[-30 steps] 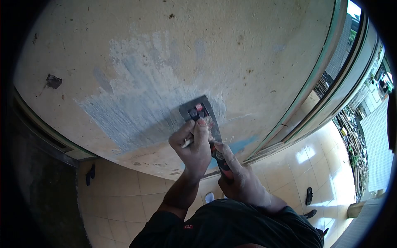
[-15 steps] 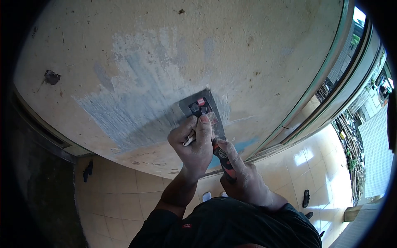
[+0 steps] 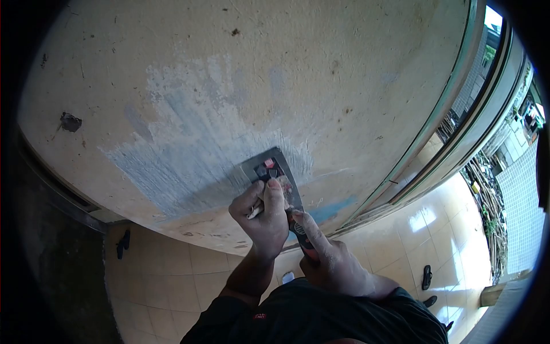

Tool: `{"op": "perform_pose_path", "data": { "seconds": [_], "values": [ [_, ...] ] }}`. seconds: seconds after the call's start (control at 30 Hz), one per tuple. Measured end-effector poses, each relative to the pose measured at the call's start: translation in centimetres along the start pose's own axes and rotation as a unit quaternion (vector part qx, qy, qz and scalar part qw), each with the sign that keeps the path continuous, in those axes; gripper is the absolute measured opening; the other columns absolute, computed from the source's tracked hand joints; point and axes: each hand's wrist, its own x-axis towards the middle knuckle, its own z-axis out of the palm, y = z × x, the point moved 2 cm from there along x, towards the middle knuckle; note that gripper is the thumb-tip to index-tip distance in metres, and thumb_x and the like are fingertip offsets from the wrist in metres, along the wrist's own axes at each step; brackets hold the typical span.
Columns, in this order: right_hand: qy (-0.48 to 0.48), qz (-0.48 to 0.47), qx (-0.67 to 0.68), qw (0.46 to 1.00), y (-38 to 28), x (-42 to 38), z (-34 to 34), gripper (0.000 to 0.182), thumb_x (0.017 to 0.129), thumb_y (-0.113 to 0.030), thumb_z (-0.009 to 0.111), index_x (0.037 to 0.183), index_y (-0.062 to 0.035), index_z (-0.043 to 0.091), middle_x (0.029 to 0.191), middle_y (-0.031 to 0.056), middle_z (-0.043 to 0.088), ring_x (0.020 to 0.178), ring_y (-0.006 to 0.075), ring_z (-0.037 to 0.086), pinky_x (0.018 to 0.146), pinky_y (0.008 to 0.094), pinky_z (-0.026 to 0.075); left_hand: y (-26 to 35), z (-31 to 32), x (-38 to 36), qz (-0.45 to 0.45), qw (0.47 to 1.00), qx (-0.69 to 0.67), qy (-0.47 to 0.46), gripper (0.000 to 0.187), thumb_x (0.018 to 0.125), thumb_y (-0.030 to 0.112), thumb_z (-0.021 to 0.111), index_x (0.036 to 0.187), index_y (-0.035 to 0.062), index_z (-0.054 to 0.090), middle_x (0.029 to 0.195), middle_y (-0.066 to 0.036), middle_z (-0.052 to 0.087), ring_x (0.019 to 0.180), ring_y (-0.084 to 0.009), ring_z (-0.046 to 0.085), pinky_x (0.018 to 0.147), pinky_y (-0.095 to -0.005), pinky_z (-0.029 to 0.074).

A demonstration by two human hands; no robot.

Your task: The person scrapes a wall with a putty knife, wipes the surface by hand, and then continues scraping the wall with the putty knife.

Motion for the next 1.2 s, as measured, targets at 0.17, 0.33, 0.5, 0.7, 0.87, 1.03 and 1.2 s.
{"op": "perform_pose_path", "data": {
  "seconds": [0.17,0.33,0.5,0.7,0.87,1.03,1.2],
  "values": [
    [-0.028,0.059,-0.007,0.998,0.0,0.7,-0.5,0.081,0.073,0.007,0.053,0.144,-0.0108,0.018,0.083,0.0272,0.061,0.072,0.042,0.062,0.061,0.0468,0.05,1.8,1.3,1.1,-0.022,1.0,0.003,0.002,0.036,0.088,0.002,0.057,0.057,0.0026,0.041,0.048,0.003,0.044,0.047,0.0001,0.038,0.042,-0.0195,0.026],
    [-0.04,0.097,0.033,0.994,0.6,-0.3,-0.6,0.08,0.07,0.007,0.053,0.142,-0.0094,0.022,0.089,0.0303,0.06,0.083,0.048,0.06,0.07,0.0442,0.049,-1.4,-1.1,-1.6,-0.003,0.997,0.052,-0.062,0.027,0.087,0.001,0.059,0.104,0.0004,0.039,0.073,-0.009,0.055,0.055,-0.0078,0.049,0.048,-0.022,0.043],
    [-0.042,0.124,0.007,0.991,-0.1,0.6,-1.2,0.08,0.071,0.005,0.053,0.142,-0.0123,0.022,0.086,0.0297,0.061,0.082,0.0472,0.061,0.069,0.0437,0.05,0.5,0.3,0.9,0.041,0.994,0.047,-0.092,0.026,0.086,0.001,0.06,0.103,-0.0003,0.039,0.073,-0.008,0.055,0.053,-0.0067,0.047,0.046,-0.0221,0.041],
    [-0.023,0.088,-0.001,0.996,0.3,-0.8,-0.7,0.083,0.071,0.005,0.054,0.144,-0.0136,0.017,0.071,0.0267,0.058,0.067,0.0437,0.06,0.059,0.0489,0.048,1.0,1.5,-0.7,-0.069,0.998,0.01,-0.01,0.035,0.087,-0.002,0.056,0.056,0.0023,0.039,0.051,0.005,0.041,0.051,0.0016,0.036,0.042,-0.0198,0.026],
    [-0.04,0.099,-0.043,0.993,0.5,-0.5,-1.3,0.083,0.071,0.007,0.053,0.144,-0.0121,0.017,0.082,0.0282,0.061,0.07,0.0422,0.062,0.058,0.0491,0.048,0.0,0.7,-0.3,-0.031,0.998,0.005,-0.059,0.036,0.087,-0.002,0.056,0.056,0.0034,0.039,0.052,0.007,0.04,0.051,0.0018,0.035,0.042,-0.0206,0.024],
    [-0.013,0.071,-0.028,0.997,1.1,-0.9,-0.5,0.083,0.071,0.007,0.054,0.143,-0.0123,0.018,0.084,0.0248,0.061,0.068,0.0413,0.062,0.057,0.0485,0.048,-0.4,1.5,-2.0,-0.068,0.997,0.025,0.035,0.035,0.087,-0.001,0.056,0.056,0.0034,0.039,0.051,0.006,0.038,0.05,0.0015,0.032,0.042,-0.0207,0.022],
    [-0.023,0.076,-0.043,0.996,0.7,0.3,-1.6,0.083,0.071,0.007,0.054,0.144,-0.0126,0.018,0.086,0.0251,0.062,0.07,0.041,0.062,0.058,0.0475,0.049,0.2,1.9,0.2,-0.013,1.0,0.004,-0.006,0.036,0.087,0.0,0.057,0.056,0.0028,0.038,0.05,0.004,0.04,0.048,0.0003,0.035,0.042,-0.0212,0.025]
  ]
}}
